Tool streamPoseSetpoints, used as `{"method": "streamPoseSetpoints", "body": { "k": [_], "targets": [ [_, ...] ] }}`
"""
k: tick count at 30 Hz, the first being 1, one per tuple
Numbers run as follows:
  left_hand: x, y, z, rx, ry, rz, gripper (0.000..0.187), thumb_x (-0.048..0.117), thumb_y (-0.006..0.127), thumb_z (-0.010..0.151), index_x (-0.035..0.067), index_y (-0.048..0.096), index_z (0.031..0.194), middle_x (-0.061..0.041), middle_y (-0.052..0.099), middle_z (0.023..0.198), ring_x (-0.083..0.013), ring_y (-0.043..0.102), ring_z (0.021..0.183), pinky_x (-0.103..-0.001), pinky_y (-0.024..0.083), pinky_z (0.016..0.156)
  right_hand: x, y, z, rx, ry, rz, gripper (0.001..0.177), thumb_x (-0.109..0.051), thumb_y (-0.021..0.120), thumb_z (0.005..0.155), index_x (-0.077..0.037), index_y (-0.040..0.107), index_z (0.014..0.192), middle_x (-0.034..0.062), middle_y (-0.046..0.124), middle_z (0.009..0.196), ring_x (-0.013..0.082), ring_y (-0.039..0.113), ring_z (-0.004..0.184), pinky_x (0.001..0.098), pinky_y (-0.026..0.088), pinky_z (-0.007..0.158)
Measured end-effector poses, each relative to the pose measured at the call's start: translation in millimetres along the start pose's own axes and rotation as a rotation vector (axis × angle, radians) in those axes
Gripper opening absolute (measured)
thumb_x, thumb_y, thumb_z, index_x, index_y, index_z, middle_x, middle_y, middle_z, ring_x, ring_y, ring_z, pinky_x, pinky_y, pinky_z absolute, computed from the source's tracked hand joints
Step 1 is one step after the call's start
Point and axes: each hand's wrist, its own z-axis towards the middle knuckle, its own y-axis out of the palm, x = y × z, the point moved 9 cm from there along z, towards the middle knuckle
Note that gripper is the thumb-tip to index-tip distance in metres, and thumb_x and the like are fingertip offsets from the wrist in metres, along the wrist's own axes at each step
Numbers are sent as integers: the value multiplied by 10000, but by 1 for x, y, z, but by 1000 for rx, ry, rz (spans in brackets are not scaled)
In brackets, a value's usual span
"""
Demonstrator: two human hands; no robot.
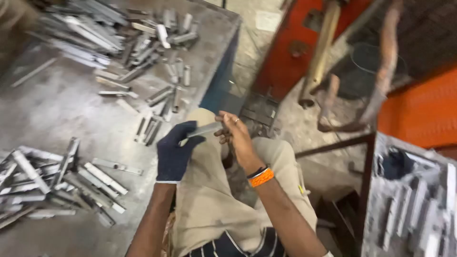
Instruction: The person is assembling and welding metal slides or brackets using a spot-welding machine.
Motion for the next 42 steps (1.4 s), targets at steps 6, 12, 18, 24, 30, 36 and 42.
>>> {"method": "streamPoseSetpoints", "body": {
  "k": [6,12,18,24,30,36,42],
  "targets": [
    [41,89,-8,-182,-161,-466,536,54,819,787,66,610,1281,-13,721,1114,-88,647,928,-252,539,800,3,-95,-56,120,-30,33,284,-219,698,1033,45,723,1136,15,707,895,89,622,734,241,458,620],
    [-52,208,-93,-393,-535,-716,289,136,689,1040,-32,706,1275,-83,666,1032,-135,588,915,-302,501,780,11,-124,-127,334,-56,232,153,-195,710,978,-44,694,986,39,715,839,132,681,680,266,512,597],
    [9,231,-110,-533,-882,-1096,455,365,529,1009,45,564,1332,-189,699,1245,-371,706,1088,-509,578,938,20,-267,-191,774,-291,-427,161,-162,733,978,-1,727,971,58,694,856,99,612,753,266,513,671],
    [8,251,-125,-628,-1157,-1034,526,448,482,1009,83,519,1385,-255,655,1266,-430,686,1084,-551,570,892,-18,-412,-334,1504,-146,-1042,181,-173,784,858,-41,756,979,152,747,937,304,717,848,404,545,760],
    [30,260,-137,-749,-1055,-938,468,267,571,965,79,509,1390,-240,655,1264,-384,690,1096,-540,604,886,-3,-462,-379,1533,249,-1295,273,-283,834,834,-80,800,1013,198,755,941,394,698,881,487,519,795],
    [58,248,-135,-762,-1054,-825,448,254,562,987,34,569,1378,-206,709,1165,-327,732,1025,-453,610,855,9,-467,-369,1455,5,-649,161,-176,782,900,-23,774,948,180,750,958,296,726,853,398,520,775],
    [54,237,-118,-678,-945,-830,461,268,547,1022,-15,562,1385,-221,709,1192,-350,732,1021,-453,607,855,4,-363,-284,878,-249,261,89,-37,641,944,-11,610,1023,139,759,1059,223,753,902,334,582,831]
  ]
}}
